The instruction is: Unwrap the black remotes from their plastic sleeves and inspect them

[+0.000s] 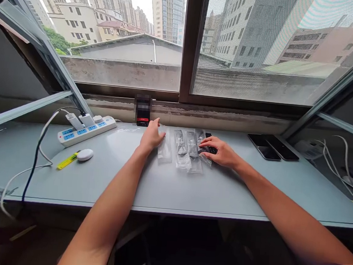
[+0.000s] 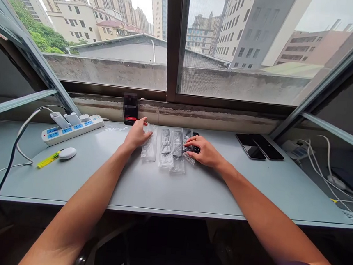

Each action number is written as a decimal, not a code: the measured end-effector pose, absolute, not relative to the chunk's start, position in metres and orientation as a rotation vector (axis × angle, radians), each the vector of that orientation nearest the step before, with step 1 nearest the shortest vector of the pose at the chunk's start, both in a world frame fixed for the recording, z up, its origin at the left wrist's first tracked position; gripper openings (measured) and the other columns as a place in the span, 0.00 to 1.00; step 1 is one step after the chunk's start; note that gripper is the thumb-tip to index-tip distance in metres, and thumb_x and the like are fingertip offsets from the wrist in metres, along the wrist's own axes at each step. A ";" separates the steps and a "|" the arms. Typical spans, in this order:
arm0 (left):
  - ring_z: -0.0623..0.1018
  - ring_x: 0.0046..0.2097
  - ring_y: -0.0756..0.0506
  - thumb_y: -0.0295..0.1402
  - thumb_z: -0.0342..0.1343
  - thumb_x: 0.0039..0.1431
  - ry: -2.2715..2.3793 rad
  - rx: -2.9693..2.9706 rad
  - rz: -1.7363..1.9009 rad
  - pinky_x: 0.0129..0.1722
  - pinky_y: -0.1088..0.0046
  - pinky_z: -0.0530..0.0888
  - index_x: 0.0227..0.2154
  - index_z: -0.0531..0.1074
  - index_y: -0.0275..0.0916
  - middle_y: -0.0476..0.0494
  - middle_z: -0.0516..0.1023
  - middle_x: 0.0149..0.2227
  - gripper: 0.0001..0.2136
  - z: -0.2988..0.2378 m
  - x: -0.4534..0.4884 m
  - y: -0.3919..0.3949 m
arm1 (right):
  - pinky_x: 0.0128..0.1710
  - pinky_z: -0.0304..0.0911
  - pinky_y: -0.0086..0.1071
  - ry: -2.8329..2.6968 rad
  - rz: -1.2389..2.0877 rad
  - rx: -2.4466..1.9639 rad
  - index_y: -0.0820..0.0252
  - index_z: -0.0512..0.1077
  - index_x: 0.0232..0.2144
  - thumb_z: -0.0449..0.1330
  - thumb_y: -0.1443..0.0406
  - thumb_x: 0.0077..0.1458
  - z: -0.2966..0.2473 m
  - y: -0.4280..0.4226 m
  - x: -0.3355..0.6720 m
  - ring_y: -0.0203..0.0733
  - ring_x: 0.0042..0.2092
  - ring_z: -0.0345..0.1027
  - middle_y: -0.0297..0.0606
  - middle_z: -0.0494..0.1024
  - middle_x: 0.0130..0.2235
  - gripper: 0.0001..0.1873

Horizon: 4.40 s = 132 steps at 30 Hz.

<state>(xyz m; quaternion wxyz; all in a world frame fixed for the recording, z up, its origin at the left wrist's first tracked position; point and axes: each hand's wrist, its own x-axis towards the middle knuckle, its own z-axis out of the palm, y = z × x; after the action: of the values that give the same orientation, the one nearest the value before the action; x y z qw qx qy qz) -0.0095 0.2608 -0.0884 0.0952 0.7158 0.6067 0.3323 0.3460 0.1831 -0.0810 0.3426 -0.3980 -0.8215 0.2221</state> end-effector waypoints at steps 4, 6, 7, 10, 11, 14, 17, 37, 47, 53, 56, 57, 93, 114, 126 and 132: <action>0.75 0.64 0.27 0.32 0.66 0.64 1.853 2.256 0.887 0.66 0.50 0.74 0.67 0.72 0.36 0.28 0.72 0.64 0.28 -0.087 -0.009 0.258 | 0.64 0.71 0.55 -2.079 0.539 -1.085 0.49 0.87 0.38 0.68 0.55 0.64 -0.078 0.181 0.343 0.57 0.57 0.79 0.43 0.87 0.50 0.09; 0.74 0.63 0.27 0.31 0.66 0.63 1.860 2.269 0.894 0.66 0.50 0.74 0.65 0.74 0.37 0.29 0.72 0.63 0.27 -0.085 -0.009 0.258 | 0.61 0.73 0.55 -2.031 0.496 -1.126 0.49 0.86 0.38 0.66 0.54 0.65 -0.075 0.179 0.341 0.58 0.55 0.79 0.43 0.88 0.48 0.10; 0.74 0.63 0.28 0.31 0.65 0.63 1.857 2.271 0.912 0.66 0.50 0.74 0.64 0.75 0.38 0.29 0.73 0.62 0.26 -0.083 -0.008 0.257 | 0.59 0.74 0.54 -1.996 0.481 -1.145 0.49 0.85 0.39 0.65 0.54 0.65 -0.073 0.178 0.340 0.58 0.54 0.79 0.43 0.88 0.48 0.11; 0.76 0.62 0.30 0.30 0.63 0.66 1.811 2.278 1.002 0.66 0.52 0.74 0.62 0.77 0.38 0.31 0.76 0.61 0.22 -0.076 -0.004 0.254 | 0.55 0.76 0.50 -1.824 0.502 -1.169 0.51 0.81 0.45 0.63 0.50 0.69 -0.070 0.175 0.336 0.56 0.55 0.80 0.44 0.87 0.53 0.14; 0.77 0.61 0.31 0.31 0.62 0.68 1.778 2.271 1.034 0.65 0.53 0.74 0.61 0.77 0.38 0.31 0.78 0.60 0.20 -0.074 -0.001 0.252 | 0.55 0.77 0.49 -1.749 0.528 -1.157 0.51 0.79 0.46 0.62 0.49 0.70 -0.070 0.175 0.335 0.56 0.55 0.81 0.45 0.87 0.54 0.15; 0.81 0.54 0.34 0.35 0.59 0.74 1.639 2.165 1.100 0.61 0.56 0.75 0.59 0.78 0.36 0.34 0.85 0.51 0.16 -0.065 0.011 0.247 | 0.59 0.77 0.51 -1.551 0.584 -1.076 0.50 0.74 0.47 0.61 0.47 0.71 -0.070 0.174 0.331 0.55 0.56 0.82 0.46 0.85 0.57 0.16; 0.84 0.49 0.37 0.42 0.58 0.77 1.446 1.934 1.141 0.55 0.60 0.77 0.64 0.75 0.36 0.37 0.88 0.43 0.21 -0.060 0.027 0.242 | 0.68 0.71 0.56 -1.564 0.536 -0.983 0.49 0.73 0.47 0.60 0.46 0.72 -0.067 0.168 0.326 0.57 0.64 0.78 0.46 0.84 0.58 0.16; 0.81 0.38 0.44 0.56 0.75 0.56 0.822 1.137 1.058 0.40 0.69 0.78 0.41 0.85 0.33 0.39 0.84 0.37 0.27 -0.064 0.047 0.235 | 0.29 0.75 0.34 -1.281 1.895 -0.870 0.58 0.83 0.46 0.74 0.55 0.62 -0.071 0.141 0.291 0.46 0.36 0.81 0.49 0.87 0.49 0.16; 0.83 0.37 0.43 0.65 0.77 0.45 0.861 1.213 1.261 0.44 0.65 0.82 0.37 0.85 0.34 0.40 0.85 0.35 0.35 -0.064 0.051 0.232 | 0.32 0.78 0.32 -1.192 1.976 -0.802 0.60 0.82 0.49 0.75 0.59 0.64 -0.072 0.146 0.291 0.43 0.37 0.82 0.49 0.87 0.49 0.15; 0.80 0.31 0.45 0.67 0.72 0.52 0.925 1.192 1.167 0.30 0.71 0.73 0.31 0.82 0.34 0.38 0.82 0.30 0.34 -0.061 0.053 0.228 | 0.32 0.77 0.30 -1.214 1.985 -0.792 0.62 0.83 0.47 0.76 0.60 0.63 -0.073 0.146 0.293 0.40 0.33 0.80 0.46 0.88 0.41 0.14; 0.77 0.29 0.47 0.65 0.72 0.52 0.942 1.261 1.165 0.28 0.72 0.70 0.27 0.80 0.35 0.40 0.79 0.27 0.32 -0.063 0.054 0.229 | 0.33 0.77 0.31 -1.207 1.978 -0.801 0.61 0.83 0.49 0.77 0.60 0.63 -0.077 0.148 0.296 0.42 0.36 0.82 0.47 0.88 0.43 0.16; 0.75 0.29 0.47 0.65 0.72 0.52 0.948 1.275 1.198 0.28 0.72 0.70 0.25 0.79 0.36 0.41 0.78 0.26 0.31 -0.064 0.054 0.230 | 0.33 0.78 0.31 -1.216 1.983 -0.810 0.61 0.83 0.49 0.76 0.59 0.64 -0.078 0.149 0.296 0.42 0.36 0.82 0.48 0.88 0.43 0.16; 0.65 0.22 0.51 0.63 0.67 0.59 1.075 1.520 1.546 0.24 0.71 0.59 0.15 0.71 0.40 0.47 0.69 0.17 0.32 -0.064 0.052 0.232 | 0.39 0.82 0.33 -1.212 2.087 -0.728 0.65 0.83 0.46 0.79 0.60 0.61 -0.076 0.150 0.297 0.43 0.39 0.85 0.49 0.88 0.46 0.17; 0.72 0.22 0.48 0.69 0.66 0.58 1.016 1.477 1.282 0.22 0.72 0.64 0.20 0.77 0.37 0.39 0.76 0.19 0.35 -0.061 0.052 0.228 | 0.38 0.81 0.33 -1.210 2.051 -0.780 0.64 0.82 0.47 0.79 0.61 0.59 -0.078 0.150 0.297 0.43 0.37 0.85 0.48 0.89 0.43 0.19; 0.70 0.24 0.50 0.62 0.70 0.58 0.985 1.481 1.442 0.23 0.72 0.64 0.19 0.77 0.37 0.44 0.76 0.22 0.30 -0.055 0.052 0.226 | 0.31 0.79 0.29 -1.198 2.070 -0.756 0.64 0.80 0.47 0.77 0.60 0.62 -0.073 0.148 0.296 0.43 0.37 0.84 0.49 0.88 0.45 0.17; 0.76 0.29 0.49 0.58 0.75 0.55 0.983 1.222 1.519 0.31 0.73 0.75 0.28 0.82 0.35 0.44 0.80 0.28 0.26 -0.062 0.046 0.238 | 0.22 0.65 0.25 -1.237 2.065 -0.739 0.63 0.79 0.42 0.76 0.60 0.64 -0.074 0.150 0.297 0.32 0.27 0.73 0.47 0.88 0.43 0.14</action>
<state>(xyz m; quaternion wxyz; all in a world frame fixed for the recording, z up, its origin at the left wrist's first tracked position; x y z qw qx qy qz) 0.0461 0.2384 -0.0620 0.4609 0.4965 0.3997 0.6175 0.2968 0.1499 -0.0741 0.3065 -0.2793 -0.4676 0.7806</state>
